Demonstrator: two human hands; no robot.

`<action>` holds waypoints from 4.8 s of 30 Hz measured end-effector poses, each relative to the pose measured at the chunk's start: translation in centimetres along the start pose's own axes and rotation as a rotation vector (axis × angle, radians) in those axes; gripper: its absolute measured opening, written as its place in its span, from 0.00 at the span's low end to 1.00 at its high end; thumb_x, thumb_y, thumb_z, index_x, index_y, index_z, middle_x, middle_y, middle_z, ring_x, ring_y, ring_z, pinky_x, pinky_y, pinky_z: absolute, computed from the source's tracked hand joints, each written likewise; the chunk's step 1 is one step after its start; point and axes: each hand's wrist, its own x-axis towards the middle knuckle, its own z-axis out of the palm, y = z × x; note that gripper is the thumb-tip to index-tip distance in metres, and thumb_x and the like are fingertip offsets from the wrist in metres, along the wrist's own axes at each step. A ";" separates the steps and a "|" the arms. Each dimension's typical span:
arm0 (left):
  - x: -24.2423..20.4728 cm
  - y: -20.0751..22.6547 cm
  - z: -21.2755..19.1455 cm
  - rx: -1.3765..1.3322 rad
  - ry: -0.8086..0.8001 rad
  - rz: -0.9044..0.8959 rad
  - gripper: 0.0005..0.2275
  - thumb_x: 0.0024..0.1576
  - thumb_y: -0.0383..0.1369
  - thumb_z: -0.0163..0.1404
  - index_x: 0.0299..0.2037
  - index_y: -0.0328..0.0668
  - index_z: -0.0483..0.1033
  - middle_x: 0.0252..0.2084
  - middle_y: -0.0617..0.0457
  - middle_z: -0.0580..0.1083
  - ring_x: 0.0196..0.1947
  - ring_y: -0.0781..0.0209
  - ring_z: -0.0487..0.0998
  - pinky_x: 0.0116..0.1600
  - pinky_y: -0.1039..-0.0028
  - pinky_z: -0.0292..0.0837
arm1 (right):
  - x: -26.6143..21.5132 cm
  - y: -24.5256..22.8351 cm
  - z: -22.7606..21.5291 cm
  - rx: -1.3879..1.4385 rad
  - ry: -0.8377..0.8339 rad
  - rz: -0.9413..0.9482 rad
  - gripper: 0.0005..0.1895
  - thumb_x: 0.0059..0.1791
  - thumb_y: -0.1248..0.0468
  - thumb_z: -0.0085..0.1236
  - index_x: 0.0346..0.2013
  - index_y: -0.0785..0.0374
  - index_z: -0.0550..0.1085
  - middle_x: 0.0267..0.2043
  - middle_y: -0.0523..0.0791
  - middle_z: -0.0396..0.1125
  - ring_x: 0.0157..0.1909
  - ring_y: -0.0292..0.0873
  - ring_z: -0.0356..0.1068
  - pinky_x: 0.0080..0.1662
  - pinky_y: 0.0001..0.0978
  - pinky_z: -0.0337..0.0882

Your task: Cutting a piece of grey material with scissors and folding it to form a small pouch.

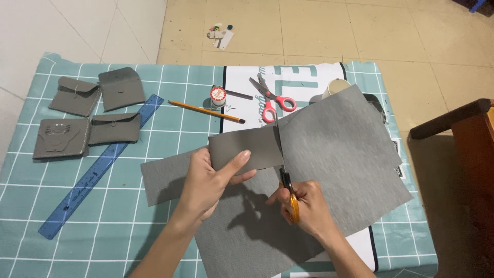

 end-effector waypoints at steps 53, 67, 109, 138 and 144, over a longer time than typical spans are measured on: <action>0.4 -1.3 0.2 -0.221 -0.106 0.232 0.26 0.61 0.33 0.43 0.71 0.43 0.56 0.59 0.38 0.75 0.56 0.50 0.79 0.54 0.71 0.75 | 4.6 -4.8 -2.1 0.577 0.232 -0.010 0.06 0.44 0.73 0.69 0.28 0.74 0.79 0.19 0.50 0.69 0.22 0.43 0.72 0.27 0.32 0.76; 3.2 -4.4 -0.7 -0.119 -0.115 -0.107 0.13 0.51 0.22 0.62 0.47 0.27 0.82 0.41 0.40 0.83 0.38 0.52 0.84 0.41 0.68 0.83 | 7.7 0.5 -3.3 0.546 0.175 0.097 0.08 0.41 0.79 0.68 0.34 0.81 0.80 0.24 0.58 0.72 0.22 0.45 0.72 0.27 0.38 0.77; 4.0 -6.4 -1.8 -0.166 0.050 0.114 0.10 0.58 0.33 0.59 0.41 0.32 0.83 0.32 0.49 0.82 0.33 0.65 0.82 0.44 0.70 0.82 | 6.0 -1.2 1.5 0.352 0.125 -0.008 0.06 0.45 0.74 0.67 0.31 0.79 0.81 0.22 0.59 0.76 0.24 0.49 0.77 0.29 0.42 0.82; 0.6 -1.8 -1.3 -0.178 -0.103 0.316 0.14 0.61 0.36 0.52 0.48 0.33 0.81 0.48 0.48 0.81 0.49 0.61 0.81 0.56 0.75 0.75 | 4.5 -1.0 4.2 0.344 -0.236 -0.089 0.20 0.53 0.56 0.55 0.25 0.70 0.75 0.22 0.49 0.71 0.19 0.42 0.70 0.26 0.29 0.71; -0.2 -3.0 -0.6 -0.113 -0.050 0.055 0.14 0.59 0.41 0.55 0.35 0.34 0.76 0.13 0.53 0.67 0.05 0.64 0.63 0.10 0.75 0.61 | 4.7 -0.2 4.6 0.376 -0.235 0.045 0.16 0.51 0.61 0.60 0.25 0.73 0.79 0.22 0.52 0.75 0.22 0.40 0.72 0.23 0.28 0.70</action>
